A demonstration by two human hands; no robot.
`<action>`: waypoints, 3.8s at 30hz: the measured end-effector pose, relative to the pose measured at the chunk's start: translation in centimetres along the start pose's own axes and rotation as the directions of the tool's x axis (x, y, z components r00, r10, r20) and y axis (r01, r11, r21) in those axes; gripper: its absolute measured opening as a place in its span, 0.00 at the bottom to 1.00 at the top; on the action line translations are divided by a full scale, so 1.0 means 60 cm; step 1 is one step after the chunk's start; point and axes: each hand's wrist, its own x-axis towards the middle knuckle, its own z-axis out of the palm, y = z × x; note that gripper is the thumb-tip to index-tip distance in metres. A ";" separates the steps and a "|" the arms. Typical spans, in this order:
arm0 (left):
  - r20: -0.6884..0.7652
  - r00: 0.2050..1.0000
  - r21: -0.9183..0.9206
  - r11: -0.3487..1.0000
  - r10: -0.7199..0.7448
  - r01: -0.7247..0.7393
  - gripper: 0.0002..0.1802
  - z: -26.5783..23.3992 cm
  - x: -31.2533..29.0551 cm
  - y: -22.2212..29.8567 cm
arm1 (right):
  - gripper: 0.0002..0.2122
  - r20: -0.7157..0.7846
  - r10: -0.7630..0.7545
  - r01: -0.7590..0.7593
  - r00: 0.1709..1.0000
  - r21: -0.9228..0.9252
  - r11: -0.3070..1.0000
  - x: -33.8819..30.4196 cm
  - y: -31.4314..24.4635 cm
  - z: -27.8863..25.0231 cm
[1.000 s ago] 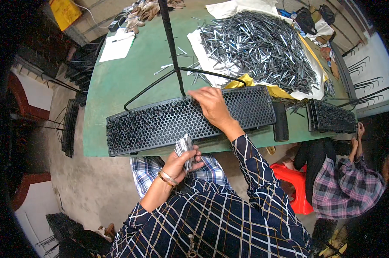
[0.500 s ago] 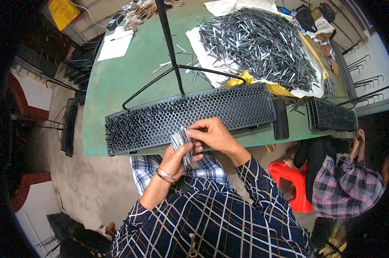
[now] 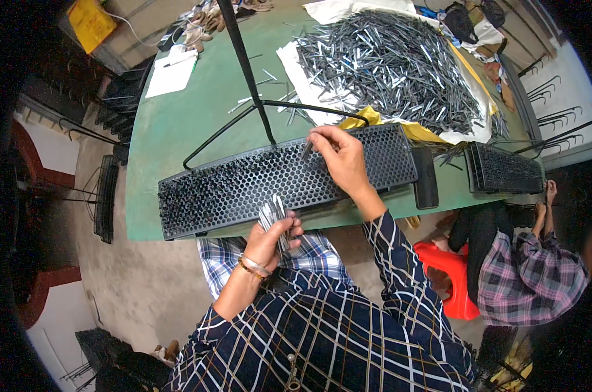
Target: Manually inserting small metal pins into a black mesh or grid frame on an assembly table.
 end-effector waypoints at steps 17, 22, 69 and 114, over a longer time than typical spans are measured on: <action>0.008 0.999 0.028 0.999 -0.037 0.037 0.12 -0.006 -0.004 -0.001 | 0.06 0.155 -0.297 0.330 0.942 -0.275 0.903 0.043 0.050 -0.009; 0.019 0.999 0.030 0.999 -0.037 0.037 0.13 -0.007 -0.004 0.000 | 0.07 0.126 -0.125 0.127 0.984 -0.013 0.992 0.036 0.044 -0.009; 0.010 0.997 0.057 0.996 -0.071 0.070 0.09 -0.014 0.010 -0.014 | 0.07 -0.003 -0.293 0.271 0.956 -0.372 0.888 0.018 0.033 0.018; 0.010 0.996 0.046 0.995 -0.090 0.089 0.06 -0.006 0.002 -0.009 | 0.05 0.178 -0.504 0.491 0.845 -0.630 0.602 0.013 0.038 0.029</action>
